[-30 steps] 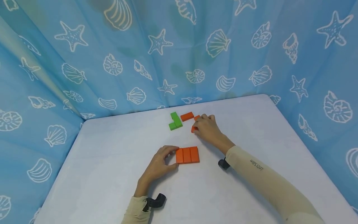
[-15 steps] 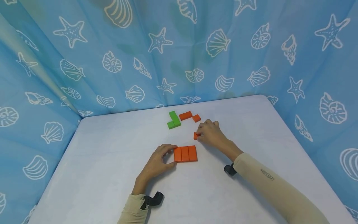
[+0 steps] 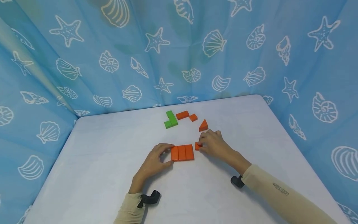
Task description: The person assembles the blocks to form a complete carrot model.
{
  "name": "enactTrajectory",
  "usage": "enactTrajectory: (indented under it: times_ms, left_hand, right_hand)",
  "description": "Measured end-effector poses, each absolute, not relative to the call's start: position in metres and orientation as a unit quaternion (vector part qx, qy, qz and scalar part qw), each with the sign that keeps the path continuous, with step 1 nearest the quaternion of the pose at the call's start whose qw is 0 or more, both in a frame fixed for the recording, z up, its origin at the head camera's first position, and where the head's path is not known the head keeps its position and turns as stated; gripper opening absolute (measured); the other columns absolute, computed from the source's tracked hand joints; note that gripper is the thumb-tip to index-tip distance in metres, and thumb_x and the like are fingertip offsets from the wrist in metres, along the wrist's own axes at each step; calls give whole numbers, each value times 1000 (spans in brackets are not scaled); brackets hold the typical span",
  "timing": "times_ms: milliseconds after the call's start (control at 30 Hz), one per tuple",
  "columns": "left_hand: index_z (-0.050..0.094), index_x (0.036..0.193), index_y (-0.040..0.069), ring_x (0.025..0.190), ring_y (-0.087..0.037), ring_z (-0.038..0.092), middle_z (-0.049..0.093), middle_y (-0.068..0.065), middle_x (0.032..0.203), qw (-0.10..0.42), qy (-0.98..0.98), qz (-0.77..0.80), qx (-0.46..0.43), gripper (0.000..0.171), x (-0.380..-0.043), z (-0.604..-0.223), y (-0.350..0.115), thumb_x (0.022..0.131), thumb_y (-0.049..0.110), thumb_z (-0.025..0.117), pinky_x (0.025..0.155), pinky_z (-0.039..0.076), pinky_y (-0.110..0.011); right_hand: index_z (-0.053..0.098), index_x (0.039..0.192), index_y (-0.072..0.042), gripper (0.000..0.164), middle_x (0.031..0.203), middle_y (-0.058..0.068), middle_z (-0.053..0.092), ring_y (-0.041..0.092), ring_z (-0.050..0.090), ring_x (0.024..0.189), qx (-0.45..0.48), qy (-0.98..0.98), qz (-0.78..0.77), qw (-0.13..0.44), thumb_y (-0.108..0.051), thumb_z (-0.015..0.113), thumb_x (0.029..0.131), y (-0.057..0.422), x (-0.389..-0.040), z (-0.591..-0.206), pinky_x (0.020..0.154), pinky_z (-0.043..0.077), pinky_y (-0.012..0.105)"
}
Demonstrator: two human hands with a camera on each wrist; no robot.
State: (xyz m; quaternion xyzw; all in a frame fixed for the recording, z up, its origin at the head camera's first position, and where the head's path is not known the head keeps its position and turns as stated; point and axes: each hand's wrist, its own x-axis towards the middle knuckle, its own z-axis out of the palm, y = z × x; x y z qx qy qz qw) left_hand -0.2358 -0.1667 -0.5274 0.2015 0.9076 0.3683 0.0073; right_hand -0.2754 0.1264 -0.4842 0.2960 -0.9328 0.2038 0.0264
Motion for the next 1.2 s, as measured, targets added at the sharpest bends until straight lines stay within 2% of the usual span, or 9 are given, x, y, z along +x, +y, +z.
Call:
enactTrajectory:
  times_ms: [733, 1200]
  left_hand:
    - [58, 138, 21, 108, -14, 50, 57, 2, 124, 6, 907, 369, 201, 57, -234, -525, -166, 83, 25, 74, 95, 46, -38]
    - [58, 139, 21, 112, -15, 50, 57, 2, 127, 15, 905, 379, 192, 58, -234, -524, -165, 83, 25, 75, 98, 45, -41]
  right_hand:
    - [81, 101, -11, 24, 96, -11, 64, 13, 58, 94, 344, -904, 254, 14, -13, 86, 78, 131, -214, -487, 79, 33, 36]
    - [81, 99, -11, 21, 95, -9, 64, 12, 57, 92, 408, -881, 235, 37, -16, 86, 78, 100, -202, -490, 79, 37, 35]
